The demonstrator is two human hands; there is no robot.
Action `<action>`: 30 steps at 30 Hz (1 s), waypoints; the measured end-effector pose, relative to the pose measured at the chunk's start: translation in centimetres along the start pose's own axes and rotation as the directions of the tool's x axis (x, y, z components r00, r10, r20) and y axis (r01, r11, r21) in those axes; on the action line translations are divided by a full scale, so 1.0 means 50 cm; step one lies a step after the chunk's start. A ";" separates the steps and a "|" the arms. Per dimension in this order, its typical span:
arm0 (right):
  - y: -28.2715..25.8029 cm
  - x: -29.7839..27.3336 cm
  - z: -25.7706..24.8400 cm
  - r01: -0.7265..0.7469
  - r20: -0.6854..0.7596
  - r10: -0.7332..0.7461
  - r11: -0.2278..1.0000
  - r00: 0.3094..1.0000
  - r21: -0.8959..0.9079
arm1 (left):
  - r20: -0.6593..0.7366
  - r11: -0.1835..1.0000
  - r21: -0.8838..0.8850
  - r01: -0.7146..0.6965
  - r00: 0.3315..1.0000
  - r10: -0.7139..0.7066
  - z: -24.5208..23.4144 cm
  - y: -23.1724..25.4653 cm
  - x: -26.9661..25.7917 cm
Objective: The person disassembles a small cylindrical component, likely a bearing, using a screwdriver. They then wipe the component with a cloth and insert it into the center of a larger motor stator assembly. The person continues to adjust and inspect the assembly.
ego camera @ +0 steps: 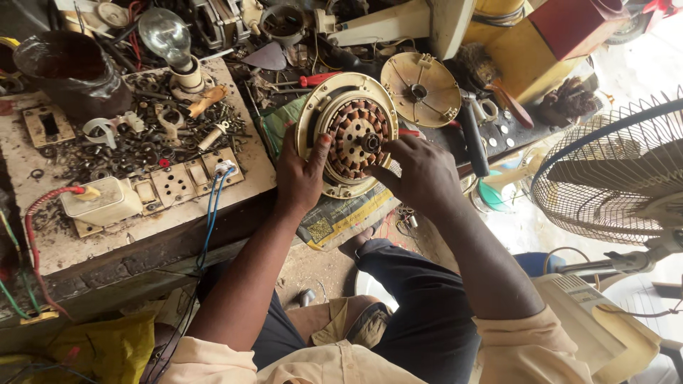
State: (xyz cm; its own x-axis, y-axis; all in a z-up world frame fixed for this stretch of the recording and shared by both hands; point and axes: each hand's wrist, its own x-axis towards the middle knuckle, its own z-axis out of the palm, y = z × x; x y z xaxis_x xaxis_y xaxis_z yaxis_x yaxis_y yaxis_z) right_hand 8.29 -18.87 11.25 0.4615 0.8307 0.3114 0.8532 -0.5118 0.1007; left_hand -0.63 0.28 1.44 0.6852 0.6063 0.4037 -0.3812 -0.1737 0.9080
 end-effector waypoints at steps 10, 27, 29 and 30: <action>-0.030 -0.001 -0.015 -0.142 0.081 0.131 0.980 0.988 0.143 | 0.018 1.000 -0.017 0.012 1.000 -0.011 0.001 -0.007 -0.002; -0.032 -0.017 0.003 -0.169 -0.037 0.183 0.957 0.983 0.234 | -0.010 0.996 0.061 -0.065 0.998 0.065 0.003 -0.014 0.000; -0.032 -0.012 0.005 -0.028 -0.198 0.071 0.977 0.978 0.213 | -0.016 0.994 0.069 -0.083 0.996 0.084 0.003 -0.014 -0.001; -0.033 -0.010 0.007 -0.010 -0.186 0.047 0.981 0.981 0.196 | -0.011 0.995 0.056 -0.076 0.997 0.077 0.003 -0.013 -0.001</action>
State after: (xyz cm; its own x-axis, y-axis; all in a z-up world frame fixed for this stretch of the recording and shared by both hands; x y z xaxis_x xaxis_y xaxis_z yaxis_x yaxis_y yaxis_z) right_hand 6.76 -18.36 10.61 0.4481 0.7504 0.4860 0.8796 -0.4672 -0.0897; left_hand -0.35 0.26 0.86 0.6469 0.5995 0.4712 -0.3968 -0.2630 0.8794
